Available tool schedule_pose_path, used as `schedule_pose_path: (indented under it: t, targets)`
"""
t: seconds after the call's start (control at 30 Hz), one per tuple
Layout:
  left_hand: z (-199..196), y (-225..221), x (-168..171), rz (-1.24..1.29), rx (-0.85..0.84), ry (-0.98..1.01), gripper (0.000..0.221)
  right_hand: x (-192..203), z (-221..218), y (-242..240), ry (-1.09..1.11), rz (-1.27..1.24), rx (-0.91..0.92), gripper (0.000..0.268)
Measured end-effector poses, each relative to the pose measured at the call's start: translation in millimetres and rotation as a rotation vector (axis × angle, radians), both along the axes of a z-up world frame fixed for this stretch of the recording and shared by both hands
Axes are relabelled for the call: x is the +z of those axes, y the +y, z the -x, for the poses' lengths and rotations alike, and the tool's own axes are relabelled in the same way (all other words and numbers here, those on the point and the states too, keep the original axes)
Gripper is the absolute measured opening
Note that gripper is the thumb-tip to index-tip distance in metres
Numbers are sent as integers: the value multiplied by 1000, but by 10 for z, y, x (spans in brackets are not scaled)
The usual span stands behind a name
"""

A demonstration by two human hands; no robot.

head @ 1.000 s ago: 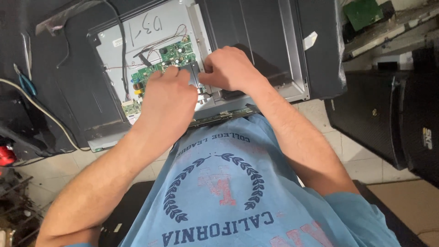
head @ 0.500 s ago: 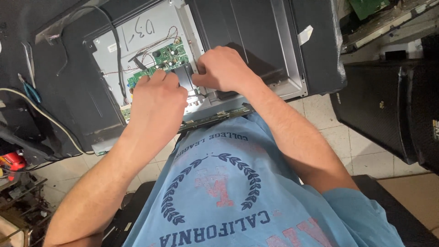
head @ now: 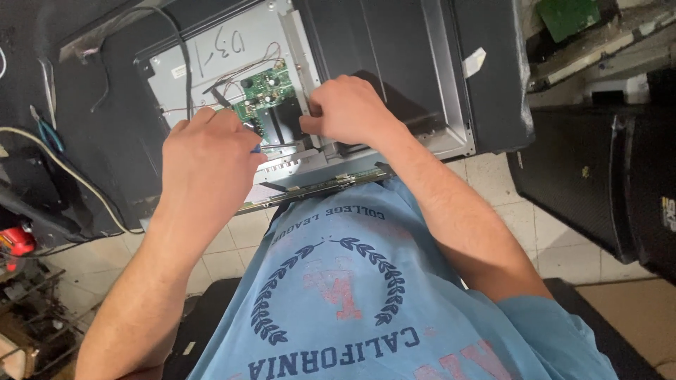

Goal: The person uses a screwdriver to remove screws from the casing of a television set. They detach the back cover and set it aside, then proceed to unscrew and remove a metal bracket from the internal circuit board.

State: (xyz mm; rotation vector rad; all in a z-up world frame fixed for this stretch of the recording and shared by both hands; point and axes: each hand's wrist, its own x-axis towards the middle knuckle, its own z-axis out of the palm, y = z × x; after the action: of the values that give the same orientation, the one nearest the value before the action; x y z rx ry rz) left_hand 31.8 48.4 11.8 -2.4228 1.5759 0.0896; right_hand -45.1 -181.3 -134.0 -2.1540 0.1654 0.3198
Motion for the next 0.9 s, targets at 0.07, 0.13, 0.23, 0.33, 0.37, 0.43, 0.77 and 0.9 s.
schedule_pose_path:
  t: [0.07, 0.13, 0.23, 0.33, 0.37, 0.43, 0.77, 0.9]
  targets:
    - [-3, 69, 33, 44, 50, 37, 14, 121, 10, -5, 21, -1, 2, 43]
    - [-11, 138, 105, 51, 89, 53, 15, 176, -1, -2, 29, 8, 9, 41]
    - [0, 259, 103, 90, 148, 82, 17, 150, -22, 15, 55, 23, 25, 40]
    - [5, 348, -67, 158, 176, 150, 16, 64, -36, 41, 50, 41, 29, 43]
    - [-3, 375, -146, 192, 167, 207, 16, 35, -44, 53, 27, 51, 10, 47]
    - [-19, 401, -407, 238, 152, 215, 18, 97, -37, 55, 36, 81, 41, 45]
    - [-209, 361, -1030, 503, 26, 308, 25, 135, -22, 146, 128, 117, -59, 32]
    - [-343, 396, -957, 557, 1, 285, 24, -173, 60, 46, 131, 114, -103, 36]
